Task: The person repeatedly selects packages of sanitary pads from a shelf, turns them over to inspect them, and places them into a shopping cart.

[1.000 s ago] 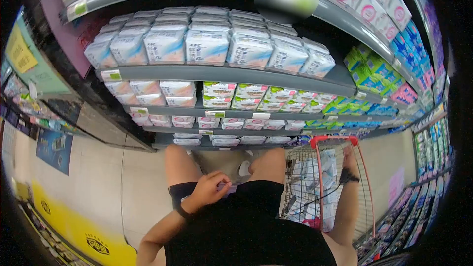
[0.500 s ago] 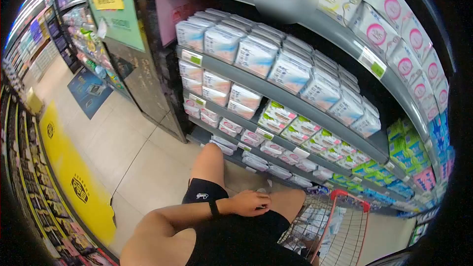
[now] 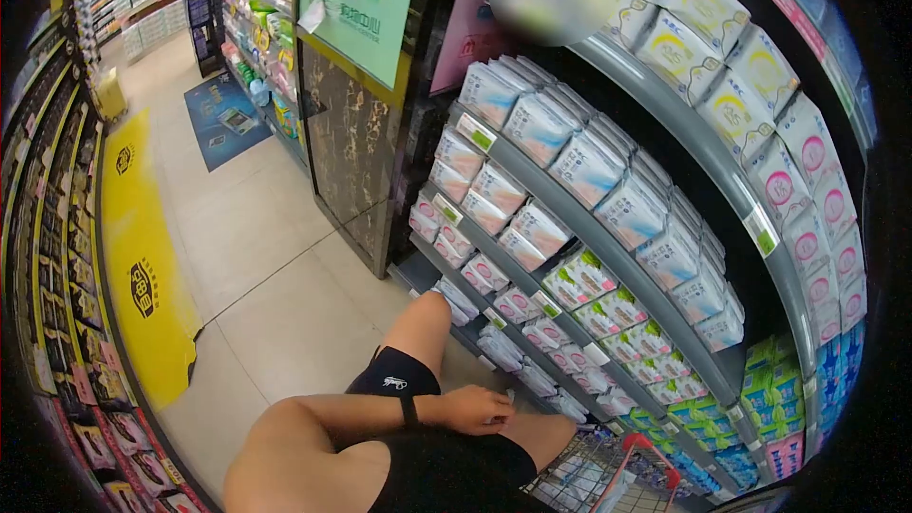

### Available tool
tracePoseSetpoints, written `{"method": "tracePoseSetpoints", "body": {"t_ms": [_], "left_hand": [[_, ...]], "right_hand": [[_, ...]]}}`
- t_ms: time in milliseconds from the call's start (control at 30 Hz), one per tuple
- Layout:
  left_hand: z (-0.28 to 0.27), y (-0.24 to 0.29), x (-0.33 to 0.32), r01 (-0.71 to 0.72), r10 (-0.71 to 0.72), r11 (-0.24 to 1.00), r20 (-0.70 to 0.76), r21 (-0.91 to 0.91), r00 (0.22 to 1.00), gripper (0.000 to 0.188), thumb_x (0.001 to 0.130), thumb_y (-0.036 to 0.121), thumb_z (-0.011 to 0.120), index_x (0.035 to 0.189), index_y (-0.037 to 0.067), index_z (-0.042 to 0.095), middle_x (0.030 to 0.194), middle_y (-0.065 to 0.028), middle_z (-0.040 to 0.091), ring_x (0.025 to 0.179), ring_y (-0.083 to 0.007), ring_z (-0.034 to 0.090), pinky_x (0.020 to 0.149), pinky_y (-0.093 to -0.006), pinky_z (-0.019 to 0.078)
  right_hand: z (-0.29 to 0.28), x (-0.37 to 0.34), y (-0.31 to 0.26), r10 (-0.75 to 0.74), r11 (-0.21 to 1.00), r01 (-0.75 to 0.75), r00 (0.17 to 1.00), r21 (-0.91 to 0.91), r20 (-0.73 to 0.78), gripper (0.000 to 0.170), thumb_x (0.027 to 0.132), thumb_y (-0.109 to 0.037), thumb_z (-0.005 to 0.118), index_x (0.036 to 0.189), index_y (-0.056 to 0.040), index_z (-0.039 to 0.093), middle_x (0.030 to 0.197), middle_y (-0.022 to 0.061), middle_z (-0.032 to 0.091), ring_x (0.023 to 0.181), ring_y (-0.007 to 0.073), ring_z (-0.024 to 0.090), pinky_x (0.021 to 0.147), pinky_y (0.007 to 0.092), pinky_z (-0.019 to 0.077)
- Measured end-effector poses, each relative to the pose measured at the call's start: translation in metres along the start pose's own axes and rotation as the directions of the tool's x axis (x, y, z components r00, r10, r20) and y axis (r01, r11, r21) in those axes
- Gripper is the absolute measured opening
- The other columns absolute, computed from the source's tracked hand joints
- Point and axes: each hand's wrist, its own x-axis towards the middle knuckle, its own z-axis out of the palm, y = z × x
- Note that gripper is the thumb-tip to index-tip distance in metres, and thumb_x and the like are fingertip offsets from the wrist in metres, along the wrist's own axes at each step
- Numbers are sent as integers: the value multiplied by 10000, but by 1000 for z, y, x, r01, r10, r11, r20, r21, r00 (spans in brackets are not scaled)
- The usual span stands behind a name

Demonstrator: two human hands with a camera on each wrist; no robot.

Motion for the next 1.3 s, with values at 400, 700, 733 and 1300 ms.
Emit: {"method": "tracePoseSetpoints", "body": {"t_ms": [400, 700, 733, 1300], "left_hand": [[18, -5, -2, -13, 12, 999, 45, 43, 999, 164, 932, 261, 601, 970, 102, 585, 1011, -120, 610, 932, -381, 640, 757, -515, 508], [8, -15, -7, -44, 39, 997, 77, 61, 996, 171, 928, 266, 599, 968, 100, 592, 1035, -126, 631, 937, -380, 644, 759, -504, 521], [2, -11, -6, -27, 22, 998, 84, 58, 996, 171, 926, 268, 600, 968, 102, 594, 1033, -127, 633, 947, -377, 644, 760, -505, 521], [55, -42, -2, 191, -45, 940, 455, -281, 890, 465, 1009, 519, 486, 1135, 81, 577, 1067, -128, 638, 957, -304, 650, 773, -436, 523]], "right_hand": [[-6, -12, -45, -72, 993, 75, 997, -86, 37, 635, 945, -311, 624, 1502, -149, 366, 871, -8, 438, 746, 119, 391, 631, 289, 289], [-22, -22, -68, -83, 990, 86, 996, -113, 34, 691, 929, -274, 656, 1527, -167, 328, 754, -31, 411, 628, 103, 371, 534, 279, 273], [-26, -24, -70, -84, 989, 87, 996, -118, 31, 697, 927, -270, 659, 1530, -169, 323, 741, -34, 409, 615, 101, 368, 524, 277, 271], [-81, -66, -159, -318, 920, 385, 843, -74, 434, 826, 898, -200, 720, 1577, -205, 250, 518, -77, 359, 392, 72, 330, 342, 257, 240]]}}
